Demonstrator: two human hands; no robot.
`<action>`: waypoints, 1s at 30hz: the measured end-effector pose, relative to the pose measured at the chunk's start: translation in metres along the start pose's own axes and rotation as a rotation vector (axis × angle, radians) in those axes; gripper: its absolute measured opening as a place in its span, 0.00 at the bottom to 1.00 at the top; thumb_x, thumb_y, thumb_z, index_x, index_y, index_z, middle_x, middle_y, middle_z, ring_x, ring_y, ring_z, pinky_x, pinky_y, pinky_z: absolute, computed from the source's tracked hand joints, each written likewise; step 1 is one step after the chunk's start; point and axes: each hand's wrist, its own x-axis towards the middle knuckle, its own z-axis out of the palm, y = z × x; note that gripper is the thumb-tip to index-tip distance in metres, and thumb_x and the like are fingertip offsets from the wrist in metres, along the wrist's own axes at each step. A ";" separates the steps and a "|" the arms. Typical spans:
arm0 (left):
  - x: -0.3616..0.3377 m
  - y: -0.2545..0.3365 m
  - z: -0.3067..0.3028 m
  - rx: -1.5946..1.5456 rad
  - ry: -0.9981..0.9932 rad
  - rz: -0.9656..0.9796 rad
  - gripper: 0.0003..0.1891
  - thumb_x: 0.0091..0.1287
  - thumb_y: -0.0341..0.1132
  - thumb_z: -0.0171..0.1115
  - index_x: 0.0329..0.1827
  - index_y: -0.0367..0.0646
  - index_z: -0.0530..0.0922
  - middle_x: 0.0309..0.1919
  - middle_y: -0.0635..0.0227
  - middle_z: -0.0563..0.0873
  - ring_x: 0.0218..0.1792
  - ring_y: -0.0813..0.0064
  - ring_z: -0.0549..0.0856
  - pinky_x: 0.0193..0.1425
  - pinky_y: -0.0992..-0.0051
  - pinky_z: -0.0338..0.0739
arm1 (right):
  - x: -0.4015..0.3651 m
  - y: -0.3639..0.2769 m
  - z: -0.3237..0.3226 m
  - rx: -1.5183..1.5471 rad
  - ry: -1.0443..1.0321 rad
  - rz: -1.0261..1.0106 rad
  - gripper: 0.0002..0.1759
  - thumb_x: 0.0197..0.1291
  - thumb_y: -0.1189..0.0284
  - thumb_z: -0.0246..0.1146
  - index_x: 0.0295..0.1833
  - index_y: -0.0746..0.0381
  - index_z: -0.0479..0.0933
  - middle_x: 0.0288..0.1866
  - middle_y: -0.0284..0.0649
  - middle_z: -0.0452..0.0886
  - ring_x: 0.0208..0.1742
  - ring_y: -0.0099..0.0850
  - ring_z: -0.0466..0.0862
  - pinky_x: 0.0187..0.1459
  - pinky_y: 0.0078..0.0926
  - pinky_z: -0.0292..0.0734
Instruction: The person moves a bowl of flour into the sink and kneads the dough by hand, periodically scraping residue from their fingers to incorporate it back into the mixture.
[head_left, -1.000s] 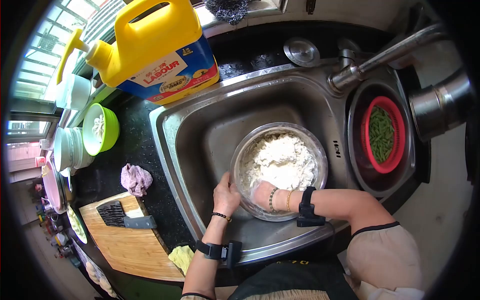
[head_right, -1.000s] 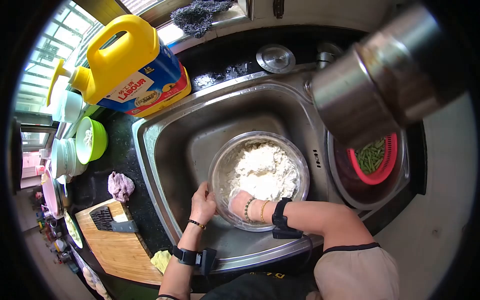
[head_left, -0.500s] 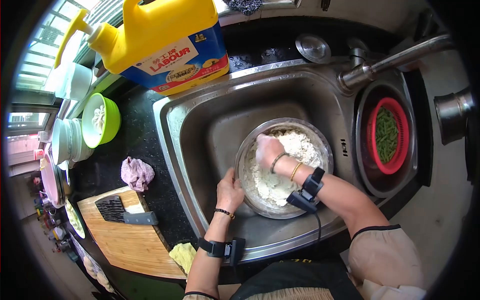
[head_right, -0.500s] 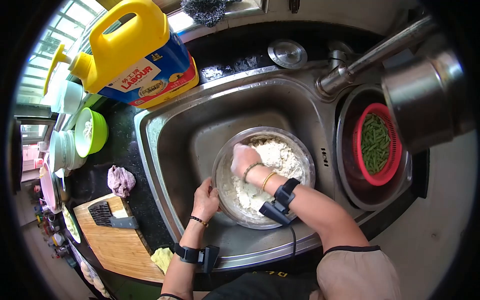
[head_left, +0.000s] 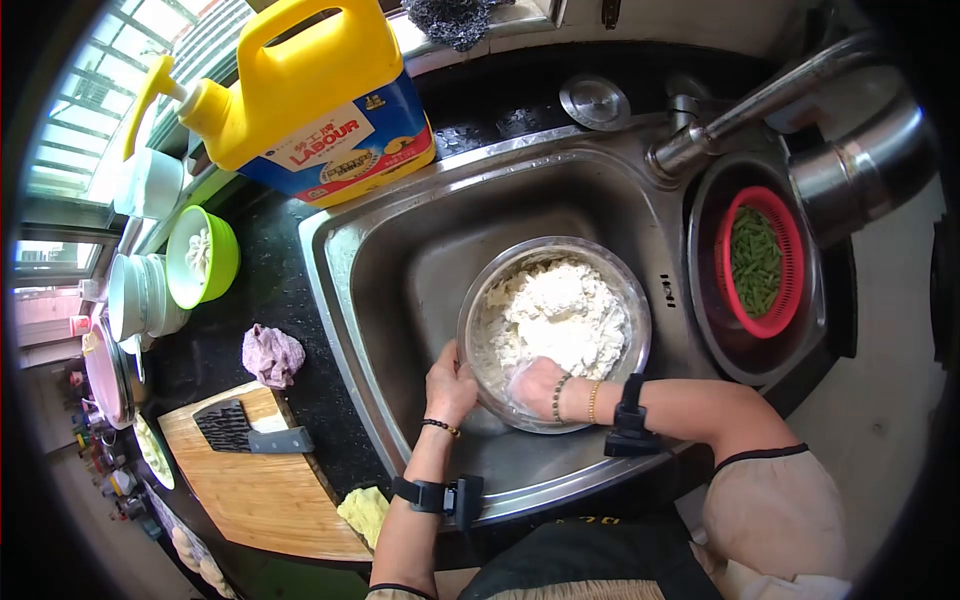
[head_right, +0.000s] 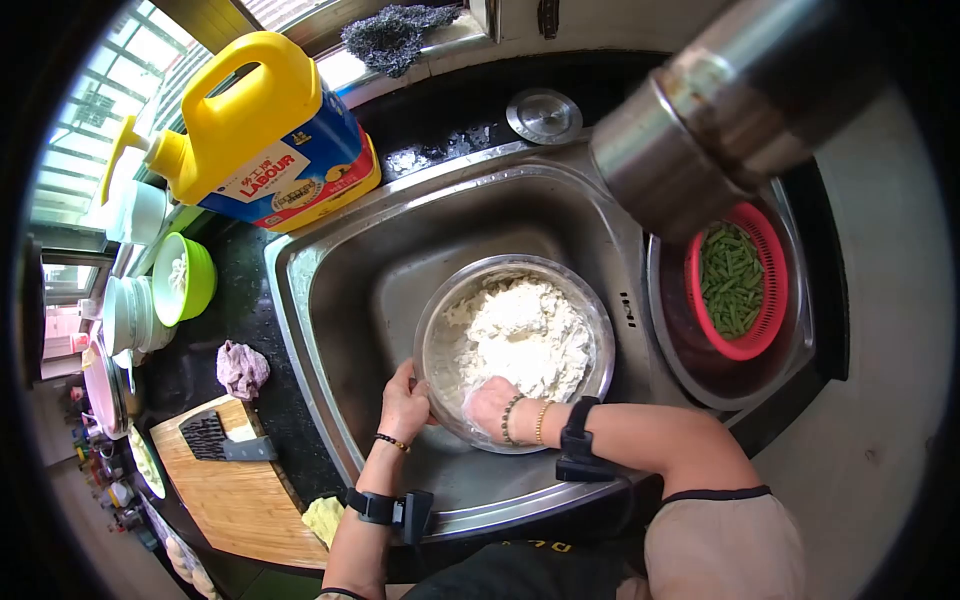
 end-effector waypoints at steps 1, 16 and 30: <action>-0.002 0.005 -0.001 -0.052 -0.018 -0.069 0.17 0.59 0.23 0.48 0.51 0.42 0.73 0.24 0.61 0.81 0.19 0.73 0.80 0.21 0.73 0.75 | -0.006 0.000 -0.014 0.072 0.054 0.071 0.10 0.48 0.65 0.57 0.26 0.61 0.77 0.29 0.44 0.78 0.33 0.40 0.80 0.36 0.34 0.76; -0.001 0.001 -0.003 0.020 -0.009 -0.051 0.16 0.58 0.25 0.49 0.51 0.39 0.71 0.24 0.57 0.81 0.21 0.66 0.83 0.24 0.69 0.78 | -0.056 0.087 -0.057 0.599 0.355 0.811 0.38 0.54 0.45 0.57 0.49 0.73 0.70 0.46 0.56 0.78 0.46 0.44 0.80 0.49 0.33 0.72; 0.007 -0.013 0.002 0.049 0.016 0.015 0.17 0.56 0.27 0.49 0.50 0.43 0.71 0.37 0.48 0.81 0.43 0.50 0.80 0.48 0.59 0.72 | 0.036 0.122 -0.048 1.233 0.115 0.694 0.33 0.57 0.50 0.58 0.56 0.67 0.72 0.52 0.40 0.77 0.53 0.28 0.74 0.56 0.24 0.66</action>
